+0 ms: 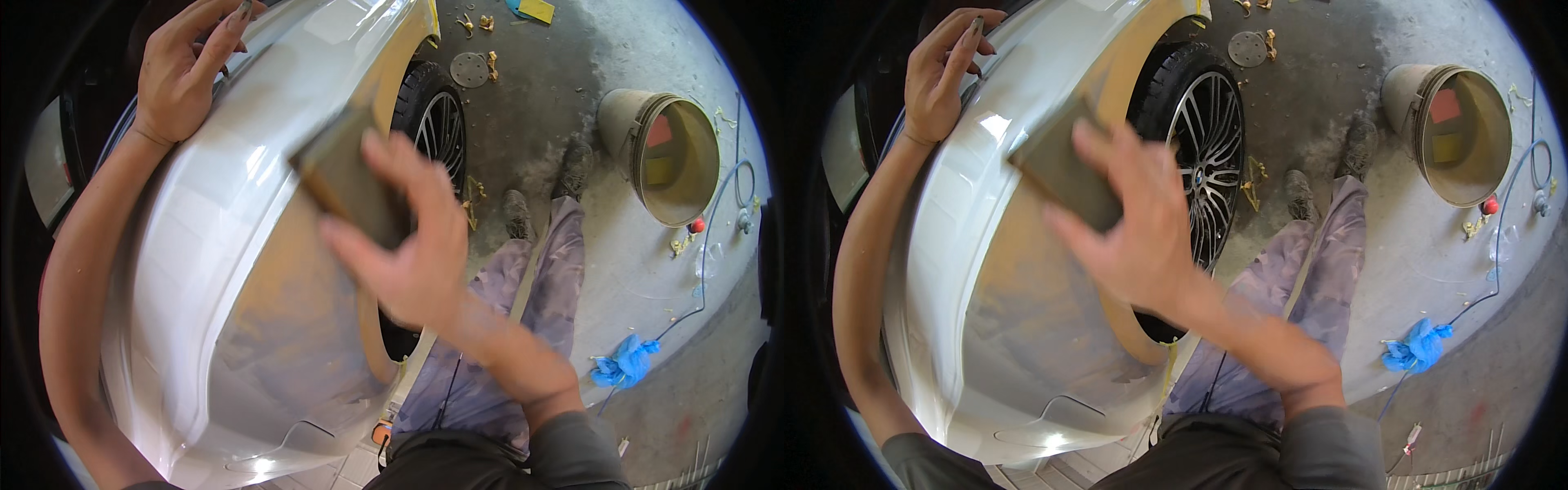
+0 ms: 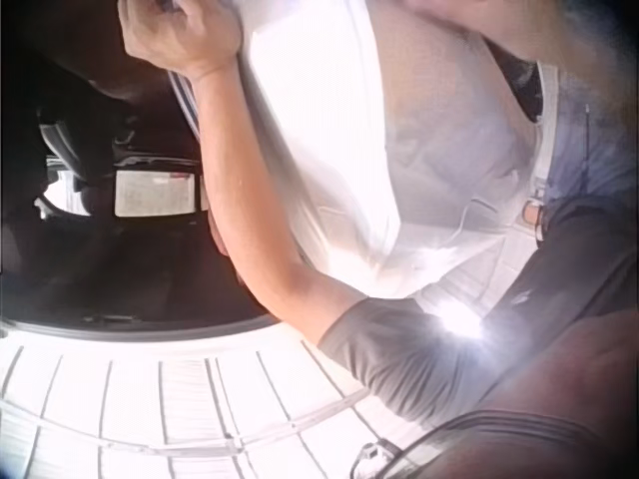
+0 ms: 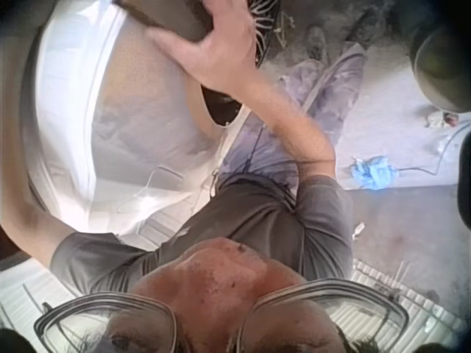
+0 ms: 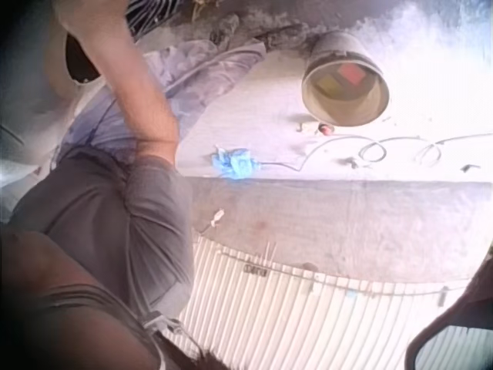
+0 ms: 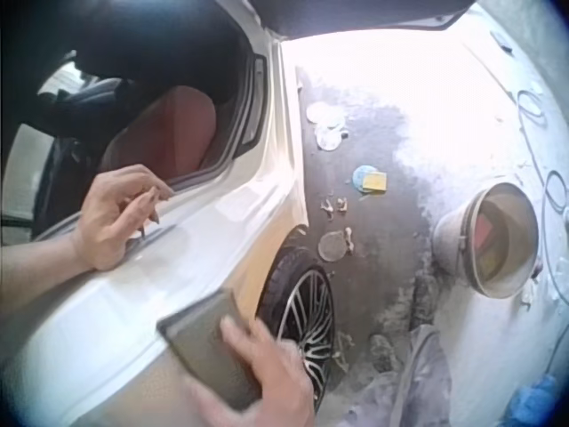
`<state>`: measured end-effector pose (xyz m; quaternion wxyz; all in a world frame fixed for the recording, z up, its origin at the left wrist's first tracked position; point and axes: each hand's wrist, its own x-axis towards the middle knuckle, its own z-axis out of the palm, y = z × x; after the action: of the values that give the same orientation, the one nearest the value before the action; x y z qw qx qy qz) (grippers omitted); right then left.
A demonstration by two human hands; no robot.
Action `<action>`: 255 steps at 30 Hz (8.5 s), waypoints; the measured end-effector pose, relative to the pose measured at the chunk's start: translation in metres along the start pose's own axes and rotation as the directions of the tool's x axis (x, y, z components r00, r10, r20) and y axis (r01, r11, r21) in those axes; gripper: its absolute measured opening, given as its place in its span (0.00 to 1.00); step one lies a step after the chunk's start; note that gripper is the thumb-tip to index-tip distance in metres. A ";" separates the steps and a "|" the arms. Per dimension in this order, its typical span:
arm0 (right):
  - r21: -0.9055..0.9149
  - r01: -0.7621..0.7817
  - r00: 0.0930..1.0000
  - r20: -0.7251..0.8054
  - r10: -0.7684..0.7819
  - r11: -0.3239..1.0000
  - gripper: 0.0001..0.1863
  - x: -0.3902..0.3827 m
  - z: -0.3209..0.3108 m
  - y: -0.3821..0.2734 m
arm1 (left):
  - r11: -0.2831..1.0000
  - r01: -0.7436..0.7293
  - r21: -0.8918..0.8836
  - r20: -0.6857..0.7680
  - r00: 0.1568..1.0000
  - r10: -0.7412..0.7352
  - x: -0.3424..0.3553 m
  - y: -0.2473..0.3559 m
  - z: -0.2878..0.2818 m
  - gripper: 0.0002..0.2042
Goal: The person sands the rear quarter panel of a white car using a sanding block. They repeatedly dip the block into a bucket of water and continue sanding the curved surface around the wheel arch and along the side of the panel.
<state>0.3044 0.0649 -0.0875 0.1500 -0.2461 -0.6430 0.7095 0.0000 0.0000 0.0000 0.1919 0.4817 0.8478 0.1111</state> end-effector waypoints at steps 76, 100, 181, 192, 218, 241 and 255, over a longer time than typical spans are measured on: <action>-0.742 0.668 0.728 0.638 0.250 -0.054 0.37 0.075 -0.449 0.088 | 0.675 0.057 0.736 0.056 0.988 -0.144 0.022 0.083 0.003 0.13; -0.335 0.093 0.993 -0.033 -0.111 0.938 0.38 -0.131 0.054 -0.070 | 0.317 0.713 -0.625 0.317 0.603 -0.732 -0.595 0.469 0.256 0.17; -0.101 -0.044 0.997 -0.060 0.038 0.994 0.40 -0.193 0.080 -0.112 | 0.447 0.782 -0.433 0.549 0.623 -0.558 -0.599 0.409 0.567 0.35; -0.176 0.021 0.999 0.028 -0.017 0.984 0.37 -0.230 0.067 -0.100 | 0.595 0.631 -0.498 0.427 0.776 -0.465 -0.621 0.408 0.583 0.40; -0.223 0.391 0.913 0.219 -0.345 0.893 0.40 -0.138 0.015 -0.055 | 0.373 0.888 -0.268 0.751 0.436 -0.496 -0.509 0.399 0.495 0.49; -0.224 0.018 0.851 0.516 0.103 0.974 0.42 0.073 -0.227 0.069 | 0.444 0.881 -0.166 0.244 0.473 -0.847 -0.315 0.402 0.514 0.39; -0.370 0.927 0.346 0.775 0.529 -0.064 0.32 0.124 -0.605 0.462 | 0.850 0.395 -0.348 -0.376 0.772 -0.513 -0.181 0.257 0.570 0.24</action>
<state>0.5766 0.5784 -0.5940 -0.2814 0.3065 -0.9085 -0.0393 0.5296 -0.0222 -0.3783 0.0681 0.1931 0.9391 0.2761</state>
